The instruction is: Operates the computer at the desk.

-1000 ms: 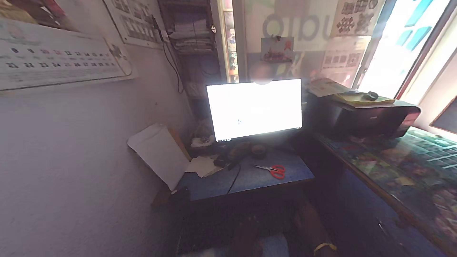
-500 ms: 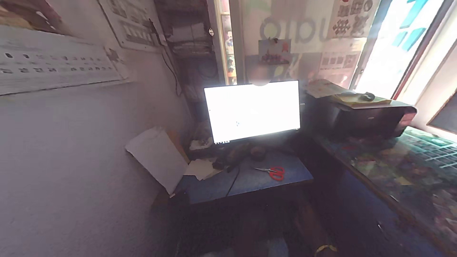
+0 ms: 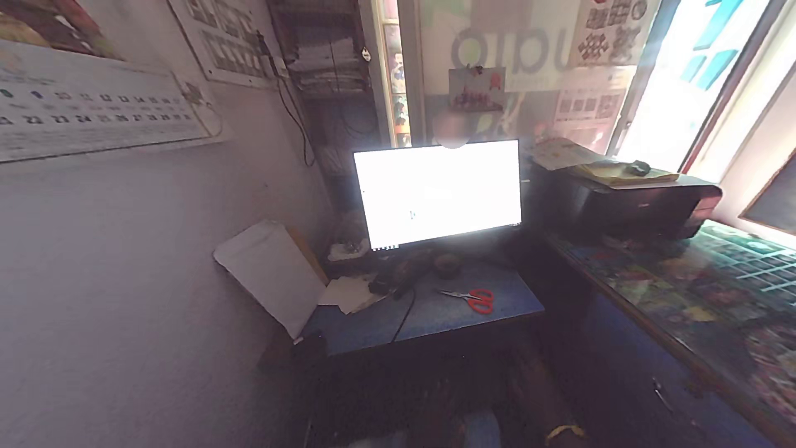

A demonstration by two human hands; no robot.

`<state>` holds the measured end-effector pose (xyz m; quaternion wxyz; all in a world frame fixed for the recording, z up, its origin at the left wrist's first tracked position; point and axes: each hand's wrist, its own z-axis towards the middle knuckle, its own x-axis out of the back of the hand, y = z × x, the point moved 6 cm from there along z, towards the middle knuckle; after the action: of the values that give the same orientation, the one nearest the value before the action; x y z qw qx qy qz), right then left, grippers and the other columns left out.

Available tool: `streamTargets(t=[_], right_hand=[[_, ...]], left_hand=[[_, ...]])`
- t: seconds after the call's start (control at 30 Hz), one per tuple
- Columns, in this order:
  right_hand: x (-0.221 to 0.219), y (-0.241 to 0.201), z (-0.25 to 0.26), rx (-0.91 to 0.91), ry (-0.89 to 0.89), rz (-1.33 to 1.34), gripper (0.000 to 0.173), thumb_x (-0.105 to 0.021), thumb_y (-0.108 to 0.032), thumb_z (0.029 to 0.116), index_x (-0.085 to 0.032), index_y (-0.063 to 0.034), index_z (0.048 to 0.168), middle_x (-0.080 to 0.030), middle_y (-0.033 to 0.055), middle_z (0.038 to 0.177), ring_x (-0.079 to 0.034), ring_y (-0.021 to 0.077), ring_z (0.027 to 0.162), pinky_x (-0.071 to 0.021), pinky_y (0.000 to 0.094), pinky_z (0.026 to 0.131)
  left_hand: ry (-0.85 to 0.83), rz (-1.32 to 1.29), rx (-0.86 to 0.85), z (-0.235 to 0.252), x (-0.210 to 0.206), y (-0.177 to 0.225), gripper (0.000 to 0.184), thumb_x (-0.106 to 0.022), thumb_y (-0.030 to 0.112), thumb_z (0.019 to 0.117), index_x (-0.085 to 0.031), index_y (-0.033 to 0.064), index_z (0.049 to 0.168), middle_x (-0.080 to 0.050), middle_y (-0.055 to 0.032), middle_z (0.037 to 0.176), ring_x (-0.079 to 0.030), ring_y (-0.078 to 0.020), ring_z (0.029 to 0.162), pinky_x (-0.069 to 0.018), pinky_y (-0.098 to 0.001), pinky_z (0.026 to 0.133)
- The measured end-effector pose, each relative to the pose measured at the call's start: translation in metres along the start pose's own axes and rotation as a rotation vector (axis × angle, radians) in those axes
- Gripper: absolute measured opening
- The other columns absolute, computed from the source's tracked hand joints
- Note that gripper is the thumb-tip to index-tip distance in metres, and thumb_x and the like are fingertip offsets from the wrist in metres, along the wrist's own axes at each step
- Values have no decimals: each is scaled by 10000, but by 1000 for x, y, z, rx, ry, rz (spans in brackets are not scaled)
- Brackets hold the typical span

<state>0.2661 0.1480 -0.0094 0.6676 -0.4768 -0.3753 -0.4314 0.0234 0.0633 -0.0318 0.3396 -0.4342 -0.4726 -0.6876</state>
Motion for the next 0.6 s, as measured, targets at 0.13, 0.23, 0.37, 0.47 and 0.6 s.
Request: streamTargets(t=[0.13,0.23,0.37,0.47,0.6], right_hand=[[-2,1,-1,0,-11,6,490,-528,-311,1025,-572,-78,1454,-491,177,1548,-460,328,1447,-382,451,1200],[0,0,-1,-1,-8,4,487,-531,-309,1022,-576,-87,1453,-487,162,1555,-455,322,1452,-379,451,1202],[2,-1,-1,-3,1,7,486,-542,-309,1018,-582,-83,1447,-490,170,1550,-462,327,1445,-384,456,1198],[4,-2,-1,25,51,23,479,-564,-286,1005,-600,-58,1425,-514,194,1524,-500,353,1412,-417,470,1170],[2,-1,1,1,15,29,494,-541,-304,1023,-569,-73,1459,-491,191,1544,-480,343,1430,-403,464,1182]], left_hand=[[12,5,-3,-1,-4,-2,603,-400,486,1068,-492,96,1519,-364,-101,1646,-289,-282,1546,-184,-513,1272],[9,0,11,0,-5,-4,621,-402,498,1064,-480,90,1526,-356,-112,1648,-288,-286,1546,-171,-508,1277],[12,-25,34,1,1,-2,617,-417,497,1059,-503,82,1507,-384,-129,1630,-299,-308,1539,-177,-499,1276],[-62,-49,78,3,30,17,617,-392,486,1060,-473,96,1531,-364,-110,1643,-294,-304,1541,-195,-498,1267],[-2,-47,71,2,25,12,613,-415,482,1054,-490,87,1516,-372,-127,1636,-305,-310,1535,-207,-502,1263]])
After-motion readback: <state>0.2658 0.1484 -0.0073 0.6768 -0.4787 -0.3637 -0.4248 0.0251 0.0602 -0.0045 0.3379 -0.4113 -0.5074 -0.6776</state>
